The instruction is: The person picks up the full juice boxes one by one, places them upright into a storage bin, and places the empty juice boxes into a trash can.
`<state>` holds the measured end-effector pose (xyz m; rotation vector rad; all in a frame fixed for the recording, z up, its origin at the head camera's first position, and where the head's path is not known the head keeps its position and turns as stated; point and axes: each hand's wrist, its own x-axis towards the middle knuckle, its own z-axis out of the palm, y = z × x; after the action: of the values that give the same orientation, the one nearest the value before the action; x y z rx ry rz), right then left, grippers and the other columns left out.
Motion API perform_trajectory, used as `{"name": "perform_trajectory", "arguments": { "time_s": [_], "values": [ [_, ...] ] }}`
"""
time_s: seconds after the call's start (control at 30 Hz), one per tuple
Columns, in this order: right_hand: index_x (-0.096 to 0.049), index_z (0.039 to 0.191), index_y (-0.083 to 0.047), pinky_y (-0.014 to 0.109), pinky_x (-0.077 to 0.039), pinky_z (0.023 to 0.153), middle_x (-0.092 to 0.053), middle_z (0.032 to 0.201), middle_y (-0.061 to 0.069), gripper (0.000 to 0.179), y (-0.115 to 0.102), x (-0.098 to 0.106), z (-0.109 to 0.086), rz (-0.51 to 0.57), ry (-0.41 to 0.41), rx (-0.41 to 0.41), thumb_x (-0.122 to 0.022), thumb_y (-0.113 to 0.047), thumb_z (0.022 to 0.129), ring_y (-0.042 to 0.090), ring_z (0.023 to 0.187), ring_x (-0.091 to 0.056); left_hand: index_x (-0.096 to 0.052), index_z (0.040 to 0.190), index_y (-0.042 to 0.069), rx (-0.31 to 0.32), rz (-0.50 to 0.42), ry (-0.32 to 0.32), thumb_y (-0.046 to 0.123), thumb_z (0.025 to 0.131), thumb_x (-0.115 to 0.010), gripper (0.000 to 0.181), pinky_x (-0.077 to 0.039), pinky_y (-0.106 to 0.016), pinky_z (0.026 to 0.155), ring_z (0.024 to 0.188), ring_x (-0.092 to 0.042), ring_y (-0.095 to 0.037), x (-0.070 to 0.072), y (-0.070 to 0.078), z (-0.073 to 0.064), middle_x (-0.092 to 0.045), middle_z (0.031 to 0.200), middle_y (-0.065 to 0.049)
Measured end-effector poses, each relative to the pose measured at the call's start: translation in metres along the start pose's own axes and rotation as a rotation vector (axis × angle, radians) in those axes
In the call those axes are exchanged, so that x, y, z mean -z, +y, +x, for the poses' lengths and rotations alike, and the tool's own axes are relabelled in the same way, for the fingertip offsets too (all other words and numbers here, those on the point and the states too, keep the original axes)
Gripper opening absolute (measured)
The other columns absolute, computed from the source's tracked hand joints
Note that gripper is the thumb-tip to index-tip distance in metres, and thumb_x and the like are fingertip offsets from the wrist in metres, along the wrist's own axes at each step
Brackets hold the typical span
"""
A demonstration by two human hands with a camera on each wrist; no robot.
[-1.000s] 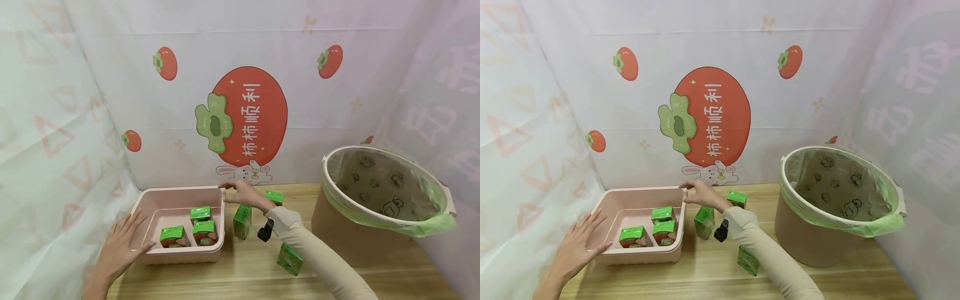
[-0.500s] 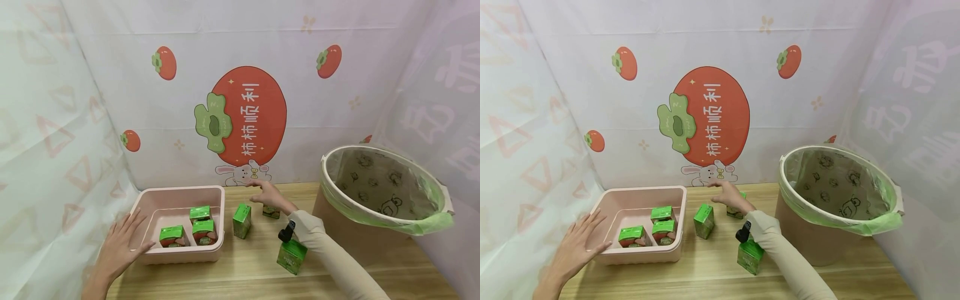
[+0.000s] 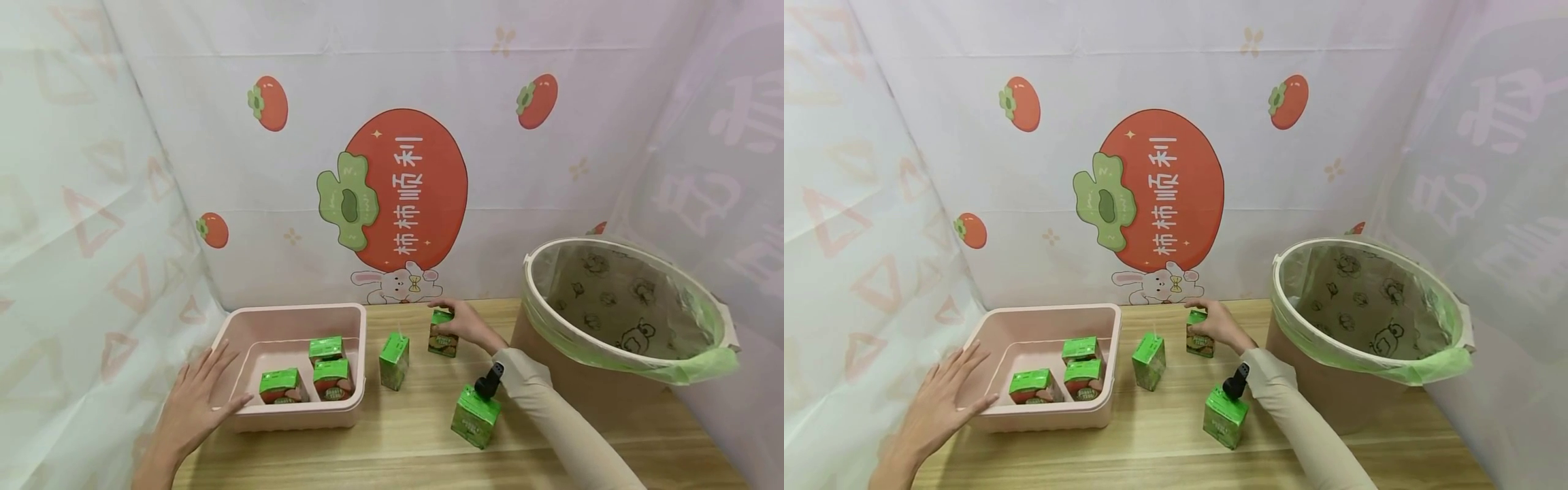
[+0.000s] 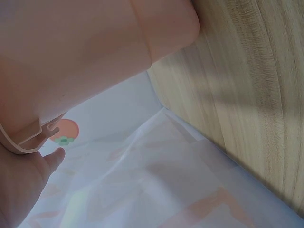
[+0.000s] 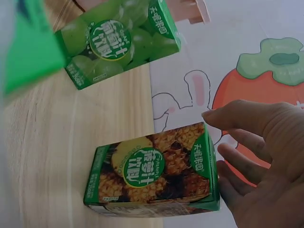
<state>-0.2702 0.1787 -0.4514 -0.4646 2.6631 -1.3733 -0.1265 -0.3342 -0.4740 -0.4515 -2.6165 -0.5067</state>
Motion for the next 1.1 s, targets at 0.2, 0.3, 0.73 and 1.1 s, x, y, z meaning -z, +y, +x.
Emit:
{"name": "perform_trajectory", "arguments": {
  "time_s": [0.2,0.3,0.73,1.1],
  "values": [
    [-0.066,0.137,0.0,0.062,-0.046,0.11,-0.057,0.149,0.026,0.049,0.005,0.004,-0.002,0.002,0.015,-0.008,-0.077,0.002,0.089,0.05,0.141,-0.047,-0.048,0.159,0.024,0.0,-0.01,-0.002,0.045,0.088,-0.081,0.081,0.0,-0.053,0.13,0.161,-0.019,-0.028,-0.001,0.001,-0.001,-0.042,0.165,-0.014],
    [-0.065,0.136,0.003,0.061,-0.05,0.106,-0.059,0.145,0.028,0.05,0.01,0.005,-0.002,-0.007,0.017,-0.016,-0.078,0.003,0.088,0.05,0.138,-0.05,-0.048,0.159,0.024,0.002,-0.012,-0.002,0.045,0.088,-0.08,0.081,0.001,-0.053,0.13,0.162,-0.018,-0.028,-0.001,0.001,-0.002,-0.041,0.167,-0.013],
    [-0.055,0.142,0.011,0.055,-0.055,0.101,-0.061,0.138,0.031,0.061,0.025,0.0,0.001,-0.025,-0.002,-0.033,-0.077,0.015,0.085,0.046,0.124,-0.06,-0.048,0.159,0.023,0.009,-0.016,-0.012,0.044,0.089,-0.08,0.08,0.002,-0.052,0.13,0.161,-0.02,-0.032,0.0,-0.001,-0.001,-0.04,0.166,-0.015],
    [-0.057,0.138,0.012,0.052,-0.057,0.097,-0.064,0.128,0.029,0.055,0.024,0.001,-0.001,-0.017,-0.01,-0.089,-0.074,0.015,0.085,0.042,0.116,-0.063,-0.048,0.159,0.023,-0.005,-0.001,-0.013,0.045,0.088,-0.08,0.081,0.003,-0.049,0.13,0.162,-0.018,-0.029,-0.001,-0.002,-0.001,-0.039,0.168,-0.014]
  ]
}}
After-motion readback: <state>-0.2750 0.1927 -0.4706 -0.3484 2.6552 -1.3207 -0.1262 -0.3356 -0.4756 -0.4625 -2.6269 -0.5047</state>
